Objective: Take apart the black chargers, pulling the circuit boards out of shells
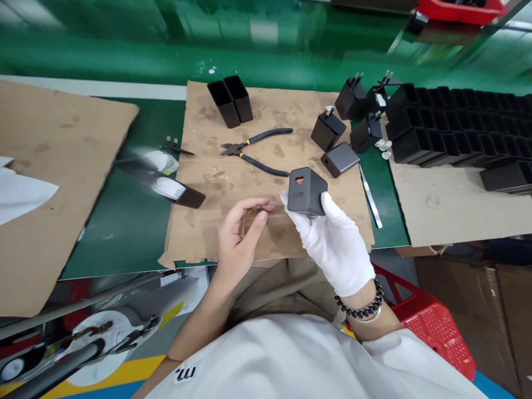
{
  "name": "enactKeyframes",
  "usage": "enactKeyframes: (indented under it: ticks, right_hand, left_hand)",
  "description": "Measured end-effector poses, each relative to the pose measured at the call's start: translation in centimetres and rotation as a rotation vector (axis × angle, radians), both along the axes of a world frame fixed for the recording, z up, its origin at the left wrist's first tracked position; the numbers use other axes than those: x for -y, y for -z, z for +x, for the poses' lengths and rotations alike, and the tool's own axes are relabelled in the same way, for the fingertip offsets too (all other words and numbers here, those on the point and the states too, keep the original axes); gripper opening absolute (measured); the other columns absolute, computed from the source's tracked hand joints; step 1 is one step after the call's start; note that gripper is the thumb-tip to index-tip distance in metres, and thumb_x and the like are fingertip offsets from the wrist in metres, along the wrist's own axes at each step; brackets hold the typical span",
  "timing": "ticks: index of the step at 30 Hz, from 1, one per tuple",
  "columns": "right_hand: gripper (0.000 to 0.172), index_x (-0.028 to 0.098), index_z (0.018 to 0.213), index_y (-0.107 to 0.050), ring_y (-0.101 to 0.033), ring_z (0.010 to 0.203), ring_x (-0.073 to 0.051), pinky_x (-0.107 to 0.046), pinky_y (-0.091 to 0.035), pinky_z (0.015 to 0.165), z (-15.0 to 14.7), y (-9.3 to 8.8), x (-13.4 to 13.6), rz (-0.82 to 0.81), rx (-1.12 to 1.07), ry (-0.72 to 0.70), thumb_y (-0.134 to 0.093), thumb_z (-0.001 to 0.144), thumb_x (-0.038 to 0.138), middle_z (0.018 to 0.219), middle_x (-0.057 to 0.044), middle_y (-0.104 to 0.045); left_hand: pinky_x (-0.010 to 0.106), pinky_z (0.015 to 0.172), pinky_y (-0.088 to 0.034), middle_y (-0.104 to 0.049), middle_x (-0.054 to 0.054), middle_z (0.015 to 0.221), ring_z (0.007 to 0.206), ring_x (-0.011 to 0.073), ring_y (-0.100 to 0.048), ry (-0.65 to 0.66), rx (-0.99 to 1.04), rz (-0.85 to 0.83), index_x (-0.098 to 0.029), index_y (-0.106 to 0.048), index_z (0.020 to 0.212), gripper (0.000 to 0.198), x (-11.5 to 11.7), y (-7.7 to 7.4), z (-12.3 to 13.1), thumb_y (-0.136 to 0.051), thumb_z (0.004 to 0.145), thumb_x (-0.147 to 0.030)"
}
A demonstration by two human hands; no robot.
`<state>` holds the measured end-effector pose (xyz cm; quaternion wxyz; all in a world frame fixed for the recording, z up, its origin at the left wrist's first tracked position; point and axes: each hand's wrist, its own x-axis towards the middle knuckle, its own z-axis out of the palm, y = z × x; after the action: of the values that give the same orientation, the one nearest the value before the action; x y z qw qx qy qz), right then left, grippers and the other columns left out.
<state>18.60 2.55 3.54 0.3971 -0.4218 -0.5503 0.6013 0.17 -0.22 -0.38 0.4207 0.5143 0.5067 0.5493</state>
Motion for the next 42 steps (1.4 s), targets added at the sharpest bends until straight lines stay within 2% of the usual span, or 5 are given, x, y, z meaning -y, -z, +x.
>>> enactKeyframes:
  ticks: [10,22,28,34,42]
  right_hand:
    - [0.066,0.022,0.133,-0.065,-0.056,0.135,-0.007,-0.025,-0.054,0.105,-0.2,-1.9,0.6,-0.198,-0.015,-0.057,-0.002,0.112,0.027,0.146,-0.005,-0.061]
    - [0.068,0.021,0.126,-0.070,-0.065,0.124,-0.009,-0.012,-0.058,0.080,-0.6,-3.2,0.2,0.057,0.284,-0.056,-0.005,0.109,0.016,0.129,-0.005,-0.074]
    - [0.056,0.020,0.108,-0.070,-0.060,0.133,-0.016,-0.015,-0.056,0.078,0.6,-5.7,-12.2,0.180,0.338,0.084,-0.017,0.105,0.039,0.144,0.005,-0.064]
    - [0.052,-0.001,0.126,-0.058,-0.070,0.113,-0.024,-0.022,-0.057,0.084,-2.9,-7.4,-27.4,0.486,0.896,0.430,-0.068,0.092,0.038,0.131,-0.012,-0.066]
    - [0.029,0.006,0.110,-0.071,-0.070,0.111,-0.025,-0.046,-0.061,0.096,-5.0,-4.7,-32.2,0.320,1.163,0.241,-0.081,0.085,0.019,0.120,-0.017,-0.072]
  left_hand:
    - [0.030,0.100,-0.054,-0.076,0.006,0.111,0.109,0.0175,-0.071,0.012,0.016,-0.007,-0.021,-0.069,0.114,0.016,0.1,0.0,0.1,-0.060,0.101,-0.024]
    - [0.029,0.099,-0.054,-0.074,0.006,0.113,0.109,0.0173,-0.070,0.041,0.050,-0.013,-0.023,-0.067,0.116,0.016,0.2,0.0,-0.1,-0.059,0.102,-0.024]
    - [0.032,0.101,-0.052,-0.073,0.006,0.110,0.112,0.0188,-0.068,0.071,-0.042,0.035,-0.022,-0.067,0.114,0.015,0.2,-0.3,-0.2,-0.056,0.103,-0.023]
    - [0.036,0.097,-0.054,-0.074,0.007,0.107,0.107,0.0216,-0.069,0.068,-0.080,0.036,-0.021,-0.068,0.108,0.014,0.1,0.0,0.3,-0.055,0.101,-0.022]
    - [0.035,0.090,-0.057,-0.074,0.007,0.102,0.099,0.0207,-0.070,0.053,-0.082,0.047,-0.021,-0.071,0.102,0.016,-0.3,0.1,0.0,-0.055,0.101,-0.024]
